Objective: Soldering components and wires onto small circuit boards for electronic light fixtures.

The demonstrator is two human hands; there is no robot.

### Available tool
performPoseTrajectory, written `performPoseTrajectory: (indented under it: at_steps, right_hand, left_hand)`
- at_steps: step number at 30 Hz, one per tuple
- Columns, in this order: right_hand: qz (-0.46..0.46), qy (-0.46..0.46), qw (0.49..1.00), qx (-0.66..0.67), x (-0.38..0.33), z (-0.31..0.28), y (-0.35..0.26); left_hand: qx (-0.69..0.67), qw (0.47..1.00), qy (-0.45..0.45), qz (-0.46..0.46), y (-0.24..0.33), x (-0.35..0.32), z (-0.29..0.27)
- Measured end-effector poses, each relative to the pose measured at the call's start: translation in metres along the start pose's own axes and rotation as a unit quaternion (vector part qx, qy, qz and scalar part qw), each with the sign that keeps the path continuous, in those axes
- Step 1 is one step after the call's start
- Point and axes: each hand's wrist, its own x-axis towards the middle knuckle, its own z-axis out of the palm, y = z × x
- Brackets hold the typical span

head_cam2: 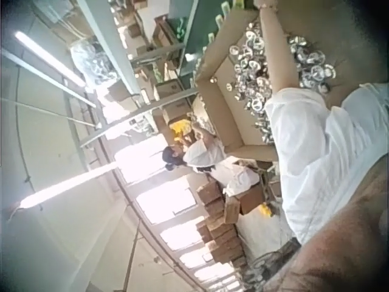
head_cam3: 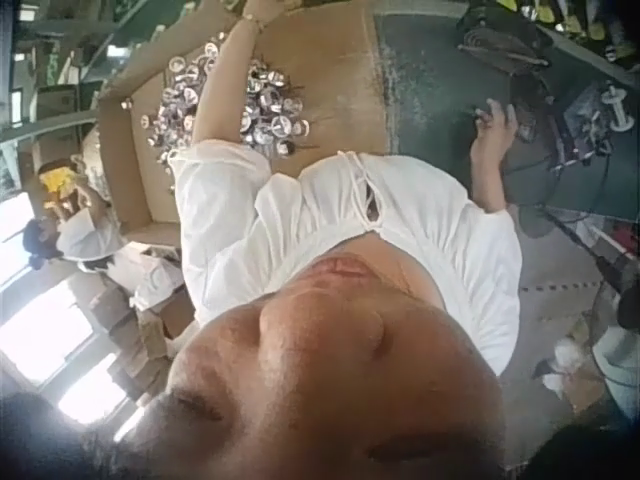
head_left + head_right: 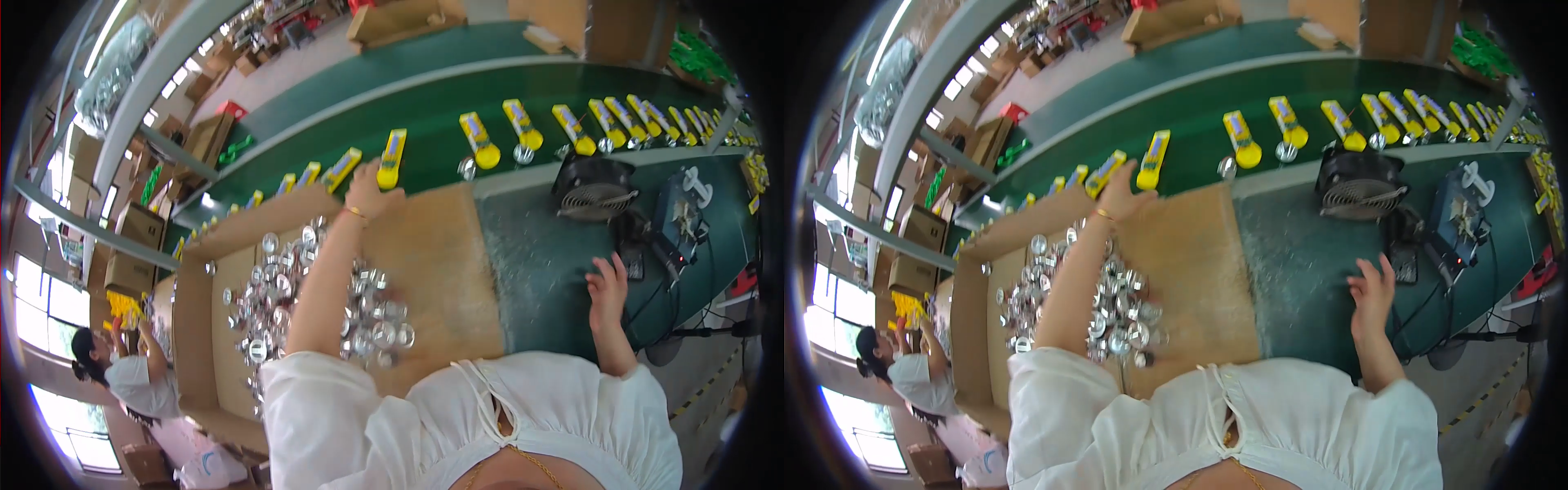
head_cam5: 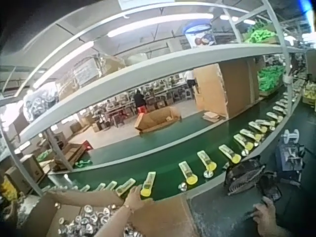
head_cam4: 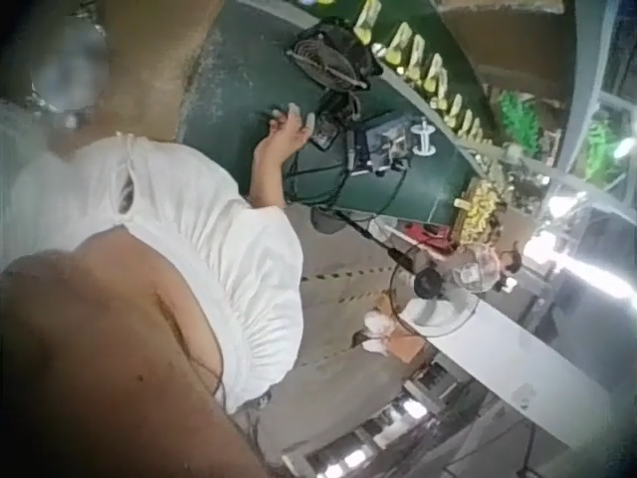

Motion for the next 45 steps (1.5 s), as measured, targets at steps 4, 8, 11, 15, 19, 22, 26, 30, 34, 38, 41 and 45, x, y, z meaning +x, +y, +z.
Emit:
performPoseTrajectory:
  at_steps: [4, 8, 11, 15, 19, 22, 26, 30, 34, 38, 41, 45]
  right_hand:
    - [-0.054, 0.085, 0.994, 0.037, 0.014, -0.028, -0.019]
    - [-0.126, 0.102, 0.987, -0.018, 0.026, -0.043, -0.032]
    - [-0.194, 0.056, 0.973, -0.113, 0.047, -0.055, -0.037]
    - [-0.236, 0.019, 0.943, -0.234, 0.075, -0.070, -0.051]
    - [-0.353, 0.026, 0.846, -0.398, 0.079, -0.073, -0.059]
    - [-0.371, -0.003, 0.850, -0.373, 0.092, -0.076, -0.052]
    - [-0.362, -0.043, 0.839, -0.404, 0.087, -0.083, -0.062]
    - [-0.408, -0.083, 0.789, -0.451, 0.044, -0.089, -0.091]
    - [-0.385, 0.033, 0.836, -0.390, 0.010, -0.100, -0.098]
    - [-0.304, -0.095, 0.905, -0.283, -0.017, -0.057, -0.064]
    - [-0.226, -0.286, 0.900, -0.237, -0.036, -0.016, -0.027]
    - [-0.259, -0.380, 0.834, -0.305, -0.057, 0.027, -0.001]
  left_hand:
    - [0.098, 0.982, -0.025, -0.162, -0.003, 0.031, 0.066]
    - [0.082, 0.988, -0.051, -0.120, -0.011, 0.040, 0.086]
    - [0.099, 0.987, -0.059, -0.114, 0.021, 0.029, 0.074]
    - [0.085, 0.990, -0.099, -0.047, 0.063, -0.034, 0.060]
    - [0.067, 0.996, -0.057, -0.017, 0.108, -0.134, 0.059]
    - [0.038, 0.997, -0.063, -0.025, 0.117, -0.178, 0.058]
    - [0.047, 0.995, 0.086, -0.005, 0.091, -0.226, 0.035]
    - [0.064, 0.977, 0.203, -0.028, 0.060, -0.256, -0.009]
    - [0.094, 0.961, 0.252, -0.063, 0.043, -0.262, -0.030]
    - [0.067, 0.976, 0.203, -0.039, 0.049, -0.227, -0.017]
    - [0.233, 0.968, 0.088, -0.002, 0.066, -0.203, 0.005]
    - [0.345, 0.934, 0.093, -0.012, 0.042, -0.188, 0.037]
